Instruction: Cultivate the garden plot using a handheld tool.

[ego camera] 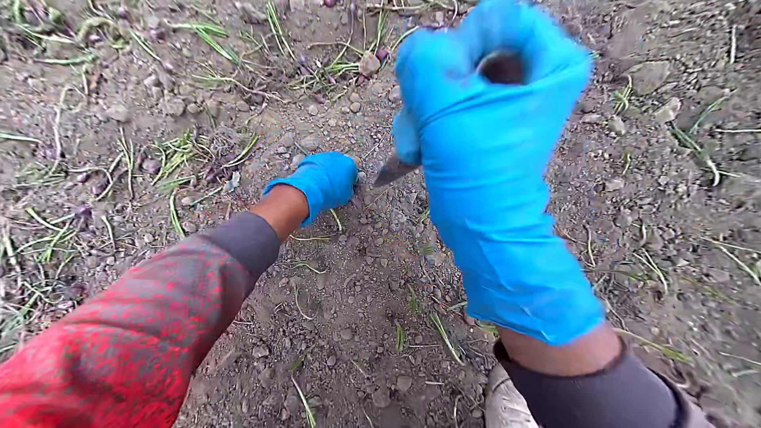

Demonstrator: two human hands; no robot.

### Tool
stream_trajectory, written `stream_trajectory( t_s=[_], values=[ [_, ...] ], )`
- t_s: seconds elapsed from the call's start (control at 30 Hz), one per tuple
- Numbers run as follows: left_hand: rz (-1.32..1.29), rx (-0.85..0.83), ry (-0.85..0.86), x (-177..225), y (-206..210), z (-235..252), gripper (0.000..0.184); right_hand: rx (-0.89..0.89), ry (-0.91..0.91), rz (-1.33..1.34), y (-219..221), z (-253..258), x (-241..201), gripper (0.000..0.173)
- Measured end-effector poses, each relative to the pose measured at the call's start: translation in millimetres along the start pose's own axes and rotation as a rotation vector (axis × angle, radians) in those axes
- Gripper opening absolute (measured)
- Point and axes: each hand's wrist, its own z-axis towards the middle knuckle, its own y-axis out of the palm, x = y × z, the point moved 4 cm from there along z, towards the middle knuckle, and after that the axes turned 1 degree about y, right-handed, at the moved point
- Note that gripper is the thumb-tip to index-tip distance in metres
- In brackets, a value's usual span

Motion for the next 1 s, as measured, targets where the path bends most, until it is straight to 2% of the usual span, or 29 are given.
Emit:
stream_trajectory(
  t_s=[0.07, 0.1, 0.13, 0.17, 0.2, 0.23, 0.3, 0.33, 0.37, 0.47, 0.53, 0.63, 0.7, 0.77, 0.83, 0.87, 0.9, 0.93, 1.0],
  values=[
    [-0.106, 0.165, 0.042, -4.7, -54.0, -35.9, 0.017, 0.022, 0.146, -0.106, 39.1, -32.8, -15.6, 0.018],
    [-0.218, 0.044, -0.058, -2.0, -97.6, -61.8, 0.023, 0.023, 0.307, -0.18, 53.9, -42.7, -30.6, 0.022],
    [-0.315, 0.005, -0.19, -6.9, -127.2, -87.1, 0.025, 0.011, 0.426, -0.223, 60.3, -48.5, -39.2, 0.025],
    [-0.373, 0.026, -0.314, -18.4, -138.5, -112.0, 0.023, 0.003, 0.484, -0.224, 62.4, -50.8, -41.3, 0.026],
    [-0.373, 0.049, -0.392, -31.3, -129.7, -135.6, 0.021, 0.009, 0.474, -0.191, 61.8, -53.6, -37.2, 0.026],
    [-0.328, 0.027, -0.406, -39.2, -102.4, -155.3, 0.021, 0.018, 0.415, -0.14, 58.0, -58.9, -28.4, 0.025],
    [-0.104, -0.073, -0.249, -43.5, -26.2, -171.1, 0.036, 0.021, 0.293, -0.065, 48.3, -62.7, -10.3, 0.021],
    [0.01, -0.08, -0.152, -42.6, 5.6, -173.0, 0.042, 0.021, 0.341, -0.096, 50.5, -60.4, -16.3, 0.021],
    [0.044, -0.021, -0.106, -41.9, 24.6, -174.1, 0.041, 0.024, 0.423, -0.161, 56.5, -56.1, -29.1, 0.022],
    [-0.114, 0.228, -0.21, -42.4, 37.2, -177.0, 0.025, 0.038, 0.451, -0.207, 61.3, -53.5, -42.3, 0.028],
    [-0.146, 0.209, -0.233, -35.4, 33.0, -181.9, 0.022, 0.036, 0.434, -0.181, 59.2, -56.6, -41.7, 0.029],
    [0.031, 0.069, -0.181, -29.5, 42.3, -179.6, 0.033, 0.03, 0.461, -0.169, 59.5, -57.1, -41.8, 0.027],
    [0.064, 0.096, -0.141, -31.5, 44.7, -171.0, 0.022, 0.032, 0.473, -0.164, 60.9, -56.3, -40.5, 0.027],
    [-0.152, 0.14, -0.192, -34.8, 33.4, -165.2, 0.014, 0.021, 0.494, -0.176, 59.5, -56.7, -40.2, 0.025],
    [-0.798, 0.3, -0.46, -42.2, 1.7, -173.5, 0.015, -0.002, 0.522, -0.208, 58.9, -56.2, -39.2, 0.023],
    [-1.172, 0.451, -0.558, -44.1, -17.2, -176.7, 0.014, -0.015, 0.537, -0.235, 58.0, -52.5, -38.5, 0.022],
    [-1.466, 0.582, -0.589, -44.7, -34.0, -178.3, 0.013, -0.025, 0.56, -0.25, 57.3, -46.7, -39.6, 0.022],
    [-1.651, 0.662, -0.584, -42.8, -46.6, -177.2, 0.013, -0.023, 0.58, -0.245, 57.8, -38.6, -44.9, 0.022],
    [-1.779, 0.702, -0.502, -33.8, -55.0, -158.2, 0.016, 0.023, 0.552, -0.174, 59.0, -10.0, -78.6, 0.022]
  ],
)
